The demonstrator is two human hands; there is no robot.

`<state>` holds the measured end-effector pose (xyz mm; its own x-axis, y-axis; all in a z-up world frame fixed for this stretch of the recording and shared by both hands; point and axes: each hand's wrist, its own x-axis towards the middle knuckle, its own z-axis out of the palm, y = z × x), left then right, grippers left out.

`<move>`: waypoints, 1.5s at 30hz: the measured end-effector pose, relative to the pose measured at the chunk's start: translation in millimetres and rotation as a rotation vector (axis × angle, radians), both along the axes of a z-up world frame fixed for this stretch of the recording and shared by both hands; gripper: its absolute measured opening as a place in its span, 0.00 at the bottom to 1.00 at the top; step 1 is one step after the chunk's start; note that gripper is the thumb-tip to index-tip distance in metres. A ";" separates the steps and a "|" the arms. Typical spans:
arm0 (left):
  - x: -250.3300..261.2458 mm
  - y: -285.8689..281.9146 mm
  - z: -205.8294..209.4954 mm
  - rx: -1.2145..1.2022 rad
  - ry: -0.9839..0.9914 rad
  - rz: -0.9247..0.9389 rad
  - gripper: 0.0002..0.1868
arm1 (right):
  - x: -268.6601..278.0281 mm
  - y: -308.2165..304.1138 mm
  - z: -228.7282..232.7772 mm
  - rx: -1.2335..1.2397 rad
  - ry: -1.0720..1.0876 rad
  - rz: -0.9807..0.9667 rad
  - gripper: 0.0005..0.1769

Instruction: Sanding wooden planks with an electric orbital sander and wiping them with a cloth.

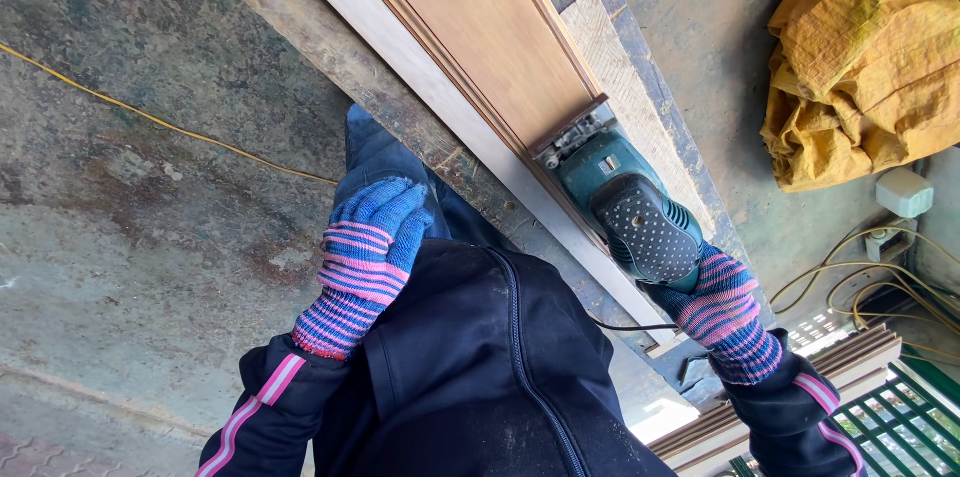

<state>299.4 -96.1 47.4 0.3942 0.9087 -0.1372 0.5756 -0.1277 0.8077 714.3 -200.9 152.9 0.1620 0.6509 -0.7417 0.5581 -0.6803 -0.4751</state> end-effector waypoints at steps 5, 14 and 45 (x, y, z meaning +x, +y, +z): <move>-6.5 8.1 -1.4 0.021 -0.006 0.008 0.17 | -7.6 12.8 1.0 0.005 -0.045 0.059 0.32; -19.2 24.5 -2.3 0.029 -0.003 -0.003 0.18 | -18.1 36.4 4.7 -0.049 -0.123 0.149 0.30; -58.1 95.4 -13.8 0.041 -0.053 0.053 0.14 | -66.9 120.2 9.0 -0.081 -0.080 0.154 0.28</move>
